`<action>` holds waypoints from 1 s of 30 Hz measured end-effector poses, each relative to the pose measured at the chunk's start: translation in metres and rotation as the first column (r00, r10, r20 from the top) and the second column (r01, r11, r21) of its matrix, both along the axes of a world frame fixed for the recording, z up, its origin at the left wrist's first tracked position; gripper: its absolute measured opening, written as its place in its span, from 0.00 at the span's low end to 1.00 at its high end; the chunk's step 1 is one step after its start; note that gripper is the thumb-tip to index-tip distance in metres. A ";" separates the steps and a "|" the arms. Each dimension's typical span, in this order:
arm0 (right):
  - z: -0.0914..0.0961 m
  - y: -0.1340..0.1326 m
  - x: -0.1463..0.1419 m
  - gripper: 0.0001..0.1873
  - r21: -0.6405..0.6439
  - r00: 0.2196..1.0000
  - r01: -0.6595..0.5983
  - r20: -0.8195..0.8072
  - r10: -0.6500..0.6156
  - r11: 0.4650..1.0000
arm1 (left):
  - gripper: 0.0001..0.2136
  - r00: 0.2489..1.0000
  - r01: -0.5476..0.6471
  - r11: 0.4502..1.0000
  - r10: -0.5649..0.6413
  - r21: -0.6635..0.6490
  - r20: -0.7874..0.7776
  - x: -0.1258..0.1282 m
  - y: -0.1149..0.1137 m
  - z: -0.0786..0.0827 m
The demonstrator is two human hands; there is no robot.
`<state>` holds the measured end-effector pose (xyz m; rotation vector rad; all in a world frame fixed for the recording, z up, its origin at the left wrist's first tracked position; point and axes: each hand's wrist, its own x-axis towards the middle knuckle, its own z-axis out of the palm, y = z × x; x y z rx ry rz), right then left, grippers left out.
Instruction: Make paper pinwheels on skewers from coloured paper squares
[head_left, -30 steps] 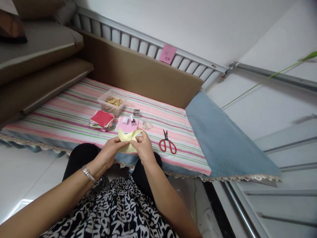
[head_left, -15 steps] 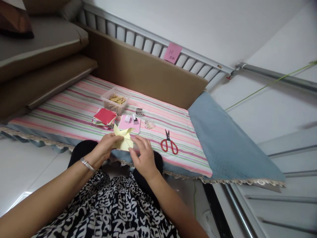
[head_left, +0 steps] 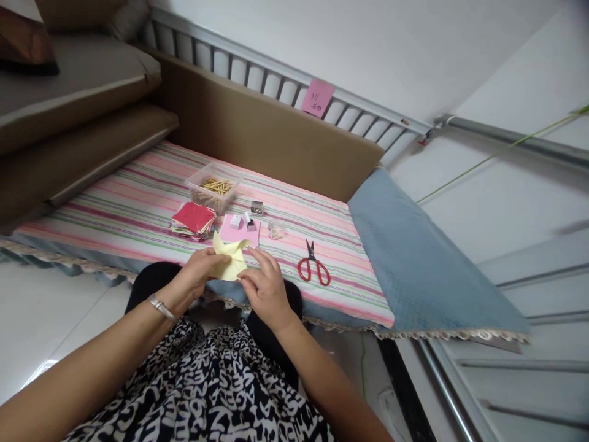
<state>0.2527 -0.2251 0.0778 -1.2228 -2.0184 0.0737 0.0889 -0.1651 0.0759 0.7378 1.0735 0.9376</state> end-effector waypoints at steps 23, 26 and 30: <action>0.007 0.013 -0.013 0.05 -0.222 0.961 0.197 -0.149 -0.233 0.955 | 0.12 0.995 0.051 0.994 -0.042 0.093 -0.088 0.012 -0.009 0.000; 0.006 0.013 -0.013 0.05 -0.225 0.959 0.203 -0.149 -0.239 0.953 | 0.11 0.995 0.057 0.995 -0.050 0.085 -0.081 0.012 -0.010 0.000; 0.004 0.013 -0.013 0.04 -0.233 0.955 0.205 -0.166 -0.247 0.951 | 0.13 0.995 0.063 0.995 -0.057 0.080 -0.080 0.011 -0.010 0.001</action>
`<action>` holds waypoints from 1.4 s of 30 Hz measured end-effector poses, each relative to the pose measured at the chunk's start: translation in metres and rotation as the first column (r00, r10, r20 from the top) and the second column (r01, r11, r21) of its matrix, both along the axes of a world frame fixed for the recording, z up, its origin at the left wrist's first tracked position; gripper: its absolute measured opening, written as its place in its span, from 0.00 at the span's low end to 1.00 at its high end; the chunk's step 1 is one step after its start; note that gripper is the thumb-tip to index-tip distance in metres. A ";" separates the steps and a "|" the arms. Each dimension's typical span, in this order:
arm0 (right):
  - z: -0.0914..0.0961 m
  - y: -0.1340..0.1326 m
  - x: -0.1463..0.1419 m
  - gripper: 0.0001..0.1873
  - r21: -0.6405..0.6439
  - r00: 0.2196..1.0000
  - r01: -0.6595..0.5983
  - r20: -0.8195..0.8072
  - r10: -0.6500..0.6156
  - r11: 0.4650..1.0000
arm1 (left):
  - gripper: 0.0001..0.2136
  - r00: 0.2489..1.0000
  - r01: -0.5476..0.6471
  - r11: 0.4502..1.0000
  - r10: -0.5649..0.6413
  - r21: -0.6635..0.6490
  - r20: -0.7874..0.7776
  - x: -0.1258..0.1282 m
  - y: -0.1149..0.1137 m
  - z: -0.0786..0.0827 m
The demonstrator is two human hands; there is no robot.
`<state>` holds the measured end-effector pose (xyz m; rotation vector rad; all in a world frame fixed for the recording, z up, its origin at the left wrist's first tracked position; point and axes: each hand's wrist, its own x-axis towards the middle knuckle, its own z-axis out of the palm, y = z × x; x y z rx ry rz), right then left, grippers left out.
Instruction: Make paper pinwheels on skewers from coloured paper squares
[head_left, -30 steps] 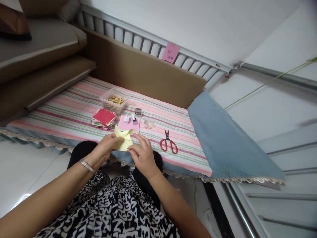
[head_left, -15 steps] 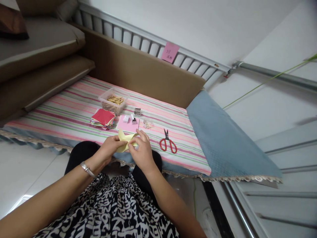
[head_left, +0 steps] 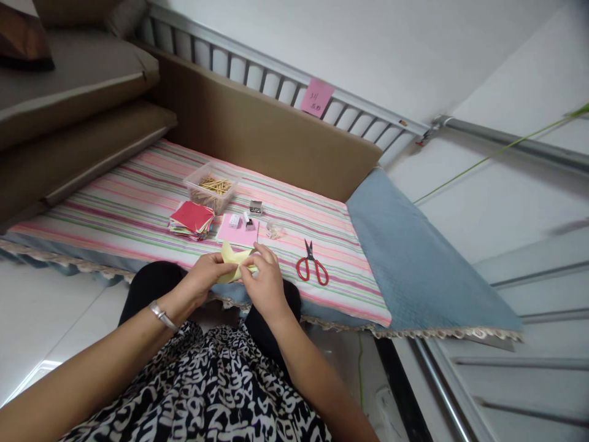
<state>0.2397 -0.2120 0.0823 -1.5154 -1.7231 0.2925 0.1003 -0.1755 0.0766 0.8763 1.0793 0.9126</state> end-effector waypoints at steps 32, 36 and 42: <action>0.006 0.001 0.000 0.04 -0.089 0.999 0.024 0.024 -0.022 0.996 | 0.16 0.990 0.128 0.990 -0.124 -0.060 0.066 -0.008 0.000 0.005; 0.005 0.001 0.000 0.04 -0.093 1.000 0.006 0.028 -0.003 0.996 | 0.15 0.997 0.078 0.995 -0.078 -0.055 0.009 -0.008 0.002 0.002; 0.005 -0.003 0.001 0.05 -0.033 0.999 -0.030 -0.032 0.028 0.999 | 0.16 0.999 0.025 0.998 -0.022 -0.053 0.050 -0.010 0.008 -0.008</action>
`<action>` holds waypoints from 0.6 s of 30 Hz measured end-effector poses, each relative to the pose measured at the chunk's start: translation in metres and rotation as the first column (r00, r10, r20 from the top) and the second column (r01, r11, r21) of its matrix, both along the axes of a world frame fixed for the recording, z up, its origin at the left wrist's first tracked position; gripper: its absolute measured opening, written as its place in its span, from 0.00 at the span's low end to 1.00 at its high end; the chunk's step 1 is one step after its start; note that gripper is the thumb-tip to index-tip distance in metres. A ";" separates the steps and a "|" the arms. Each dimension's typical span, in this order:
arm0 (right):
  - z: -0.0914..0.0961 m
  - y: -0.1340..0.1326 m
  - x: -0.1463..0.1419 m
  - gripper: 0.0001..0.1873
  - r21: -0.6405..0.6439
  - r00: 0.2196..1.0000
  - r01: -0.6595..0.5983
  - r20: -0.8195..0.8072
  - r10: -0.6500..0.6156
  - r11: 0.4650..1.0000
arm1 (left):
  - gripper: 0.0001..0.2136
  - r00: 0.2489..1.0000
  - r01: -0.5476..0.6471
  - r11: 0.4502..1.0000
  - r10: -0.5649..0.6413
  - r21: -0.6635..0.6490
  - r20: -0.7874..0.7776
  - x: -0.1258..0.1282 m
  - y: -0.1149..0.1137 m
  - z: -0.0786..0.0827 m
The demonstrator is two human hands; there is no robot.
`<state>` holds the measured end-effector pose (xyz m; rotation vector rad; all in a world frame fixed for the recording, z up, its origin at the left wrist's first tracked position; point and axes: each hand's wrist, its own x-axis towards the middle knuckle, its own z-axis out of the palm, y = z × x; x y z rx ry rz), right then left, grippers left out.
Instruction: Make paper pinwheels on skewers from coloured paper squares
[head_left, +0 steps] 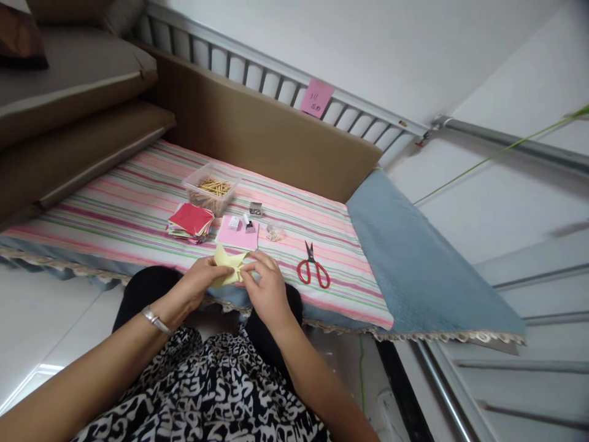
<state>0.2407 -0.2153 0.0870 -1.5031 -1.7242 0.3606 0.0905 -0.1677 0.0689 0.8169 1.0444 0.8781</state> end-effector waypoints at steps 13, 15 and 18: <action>-0.034 0.078 0.058 0.07 -0.216 0.991 0.121 0.089 -0.104 0.969 | 0.12 0.965 -0.262 0.956 0.263 0.129 0.013 -0.041 0.118 0.006; -0.040 0.108 0.066 0.08 -0.272 0.978 0.166 0.167 -0.124 0.948 | 0.12 0.954 -0.297 0.944 0.290 0.140 0.071 -0.037 0.141 0.013; -0.049 0.153 0.070 0.10 -0.314 0.963 0.195 0.243 -0.120 0.929 | 0.14 0.951 -0.292 0.948 0.273 0.127 0.149 -0.028 0.167 0.013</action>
